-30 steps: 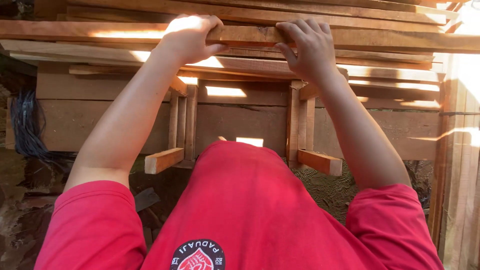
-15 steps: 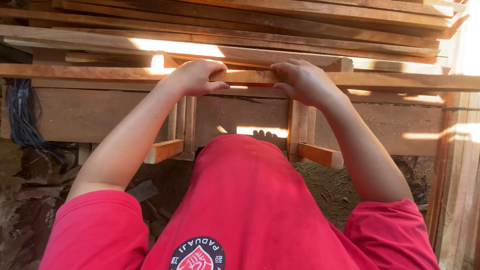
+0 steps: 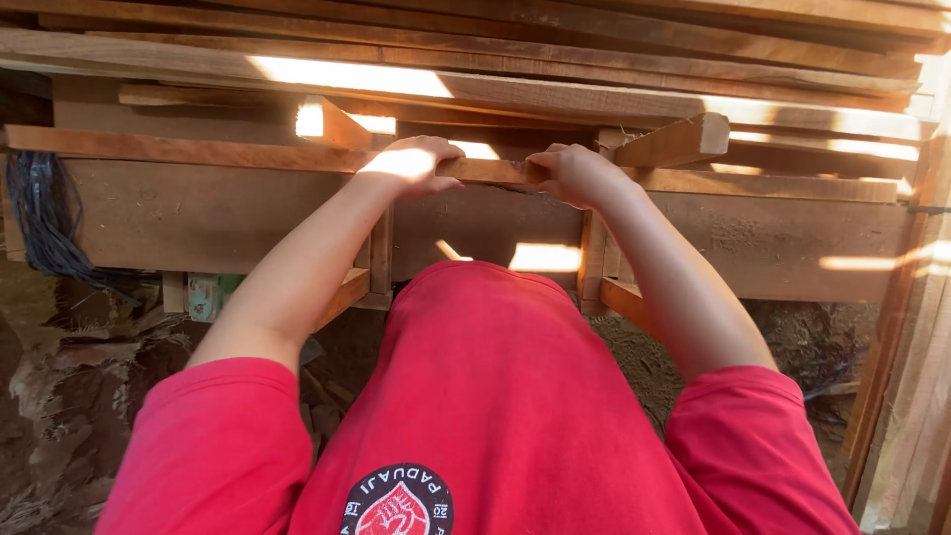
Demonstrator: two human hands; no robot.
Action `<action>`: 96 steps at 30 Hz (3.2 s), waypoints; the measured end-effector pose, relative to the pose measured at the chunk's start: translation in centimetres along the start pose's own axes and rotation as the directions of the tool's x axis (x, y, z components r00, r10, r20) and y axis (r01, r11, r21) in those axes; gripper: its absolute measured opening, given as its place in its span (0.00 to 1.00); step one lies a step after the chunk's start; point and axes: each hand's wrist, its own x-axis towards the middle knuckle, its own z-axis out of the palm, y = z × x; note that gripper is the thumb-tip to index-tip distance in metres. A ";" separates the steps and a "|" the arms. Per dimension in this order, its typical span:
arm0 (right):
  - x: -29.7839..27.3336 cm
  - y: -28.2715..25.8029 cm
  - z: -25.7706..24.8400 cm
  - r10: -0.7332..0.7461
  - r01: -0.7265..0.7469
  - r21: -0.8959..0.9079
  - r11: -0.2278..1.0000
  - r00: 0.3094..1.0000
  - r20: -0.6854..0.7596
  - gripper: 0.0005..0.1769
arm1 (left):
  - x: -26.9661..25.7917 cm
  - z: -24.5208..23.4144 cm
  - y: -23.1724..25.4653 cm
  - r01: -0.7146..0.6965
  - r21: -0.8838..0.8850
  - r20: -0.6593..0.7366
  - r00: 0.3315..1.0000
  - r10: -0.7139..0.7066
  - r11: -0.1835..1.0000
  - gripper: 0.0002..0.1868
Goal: Organizing and stacking wooden planks on a rack.
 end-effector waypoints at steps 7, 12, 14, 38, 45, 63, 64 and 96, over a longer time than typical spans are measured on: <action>3.3 2.5 4.5 0.120 -0.105 -0.111 0.988 0.984 0.133 0.30 | 5.4 8.2 -4.4 0.181 -0.126 0.104 0.980 -0.168 0.975 0.26; 4.6 3.2 6.5 0.156 -0.125 -0.185 0.975 0.974 0.164 0.31 | 5.5 8.8 -4.5 0.219 -0.085 0.124 0.970 -0.208 0.972 0.26; 5.3 3.3 7.6 0.257 -0.243 -0.092 0.966 0.948 0.190 0.32 | 5.4 9.5 -4.5 0.194 0.011 0.047 0.980 -0.194 0.981 0.27; -7.1 -3.6 18.2 0.132 -0.140 -0.011 0.990 0.954 -0.270 0.28 | -6.2 21.6 2.3 0.282 -0.133 -0.151 0.942 -0.301 0.950 0.24; -6.9 -3.5 20.0 0.140 -0.158 -0.043 0.986 0.951 -0.277 0.27 | -8.7 21.8 1.0 0.243 -0.173 -0.260 0.924 -0.282 0.955 0.25; -6.9 -2.0 18.1 0.157 -0.156 0.029 0.987 0.987 -0.043 0.34 | -8.6 21.0 0.5 0.262 -0.256 -0.127 0.945 -0.301 0.931 0.22; -6.9 -1.9 17.9 0.156 -0.155 0.050 0.987 0.988 -0.007 0.31 | -8.4 20.9 0.4 0.276 -0.239 -0.083 0.949 -0.303 0.931 0.22; -9.7 -1.0 17.9 0.152 -0.171 -0.053 0.984 0.954 -0.259 0.37 | -8.2 21.6 2.9 0.345 -0.187 -0.151 0.915 -0.374 0.920 0.27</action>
